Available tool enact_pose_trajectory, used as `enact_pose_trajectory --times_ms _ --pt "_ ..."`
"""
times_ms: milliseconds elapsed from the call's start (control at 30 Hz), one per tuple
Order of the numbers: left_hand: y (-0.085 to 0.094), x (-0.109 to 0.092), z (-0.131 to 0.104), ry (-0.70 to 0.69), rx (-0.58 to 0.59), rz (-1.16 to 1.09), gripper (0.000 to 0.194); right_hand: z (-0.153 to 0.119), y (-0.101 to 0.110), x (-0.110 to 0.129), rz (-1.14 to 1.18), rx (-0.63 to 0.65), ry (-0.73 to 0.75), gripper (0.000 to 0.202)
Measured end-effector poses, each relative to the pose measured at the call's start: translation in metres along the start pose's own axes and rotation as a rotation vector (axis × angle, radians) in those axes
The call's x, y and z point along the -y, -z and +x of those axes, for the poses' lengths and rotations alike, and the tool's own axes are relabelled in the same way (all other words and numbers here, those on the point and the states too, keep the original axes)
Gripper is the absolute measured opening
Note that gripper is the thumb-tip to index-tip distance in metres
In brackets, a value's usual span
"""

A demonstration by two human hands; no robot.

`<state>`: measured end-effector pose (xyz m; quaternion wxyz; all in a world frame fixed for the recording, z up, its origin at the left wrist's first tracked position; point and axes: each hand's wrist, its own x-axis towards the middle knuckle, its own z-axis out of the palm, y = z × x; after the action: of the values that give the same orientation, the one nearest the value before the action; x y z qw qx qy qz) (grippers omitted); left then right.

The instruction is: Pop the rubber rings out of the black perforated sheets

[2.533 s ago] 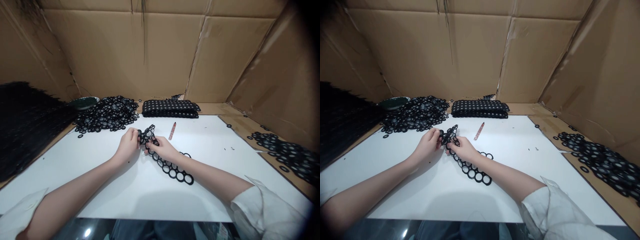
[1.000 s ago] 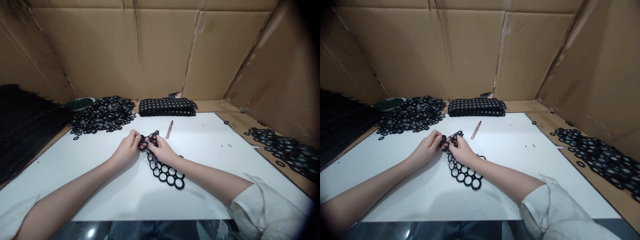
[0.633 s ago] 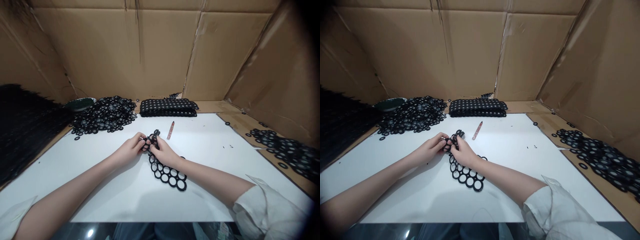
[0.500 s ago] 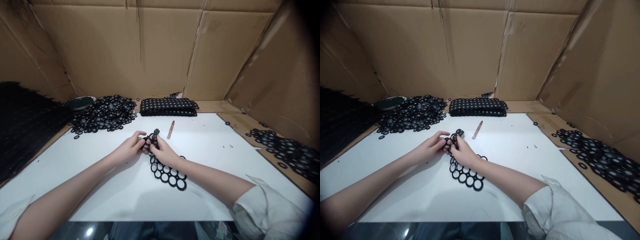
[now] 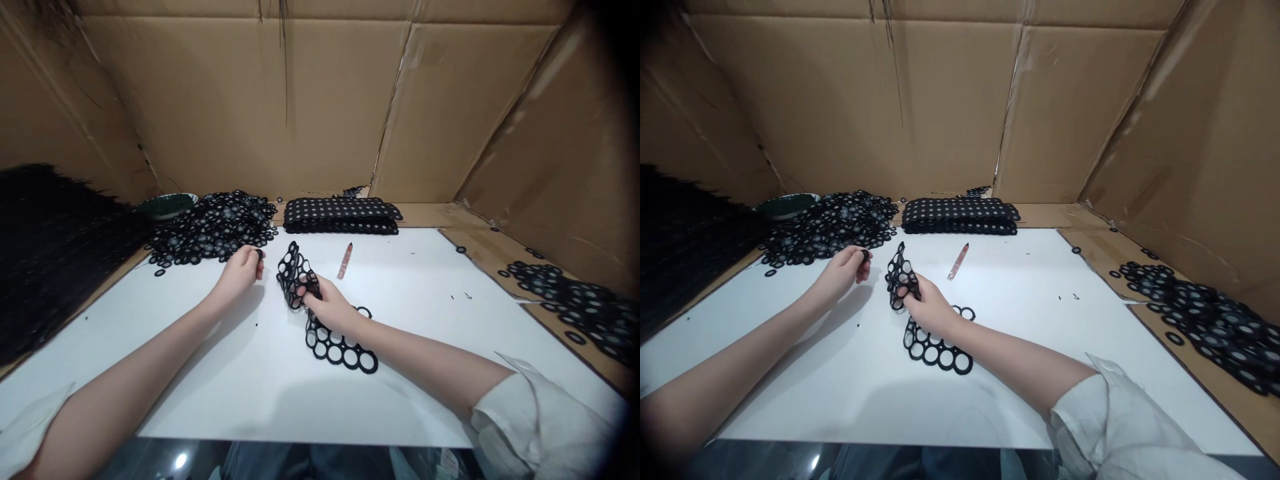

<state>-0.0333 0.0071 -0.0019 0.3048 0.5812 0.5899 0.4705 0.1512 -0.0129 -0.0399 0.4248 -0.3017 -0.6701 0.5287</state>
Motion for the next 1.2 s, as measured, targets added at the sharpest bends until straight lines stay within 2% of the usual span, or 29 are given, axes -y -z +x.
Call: enact_pose_trajectory --times_ms 167,300,400,467,567,633,733,800,900,1000,1100,1200 --pt "-0.014 -0.016 -0.018 0.243 0.249 -0.333 0.010 0.002 0.002 0.005 0.069 -0.002 -0.039 0.004" --pt "-0.011 -0.020 -0.018 0.403 0.306 -0.566 0.009 0.003 0.004 0.009 0.084 -0.032 -0.085 0.019" --pt "-0.010 -0.019 -0.017 0.438 0.335 -0.601 0.017 0.002 0.004 0.010 0.158 -0.043 -0.153 0.029" --pt "-0.011 -0.018 -0.018 0.412 0.368 -0.558 0.023 0.002 0.003 0.009 0.237 -0.004 -0.174 0.027" --pt "-0.012 -0.018 -0.022 0.315 0.378 -0.415 0.020 0.000 0.001 0.009 0.323 0.050 -0.180 0.019" --pt "-0.013 -0.019 -0.024 0.190 0.312 -0.248 0.020 -0.001 0.000 0.011 0.334 0.085 -0.157 0.017" --pt "-0.013 -0.021 -0.028 -0.072 0.185 0.066 0.024 -0.002 -0.001 0.014 0.312 0.156 -0.110 0.020" --pt "-0.014 -0.023 -0.033 -0.186 0.189 0.236 0.026 -0.001 0.001 0.015 0.253 0.178 -0.077 0.022" --pt "-0.018 -0.026 -0.040 -0.267 0.283 0.415 0.027 0.002 0.005 0.013 0.152 0.174 -0.043 0.023" --pt "-0.021 -0.026 -0.043 -0.316 0.359 0.480 0.026 0.004 0.009 0.010 0.105 0.195 -0.113 0.030" --pt "-0.018 -0.026 -0.040 -0.283 0.475 0.430 0.023 0.004 0.010 0.007 0.112 0.214 -0.162 0.026" --pt "-0.014 -0.028 -0.039 -0.242 0.610 0.292 0.024 0.001 0.009 0.008 0.132 0.236 -0.148 0.021"
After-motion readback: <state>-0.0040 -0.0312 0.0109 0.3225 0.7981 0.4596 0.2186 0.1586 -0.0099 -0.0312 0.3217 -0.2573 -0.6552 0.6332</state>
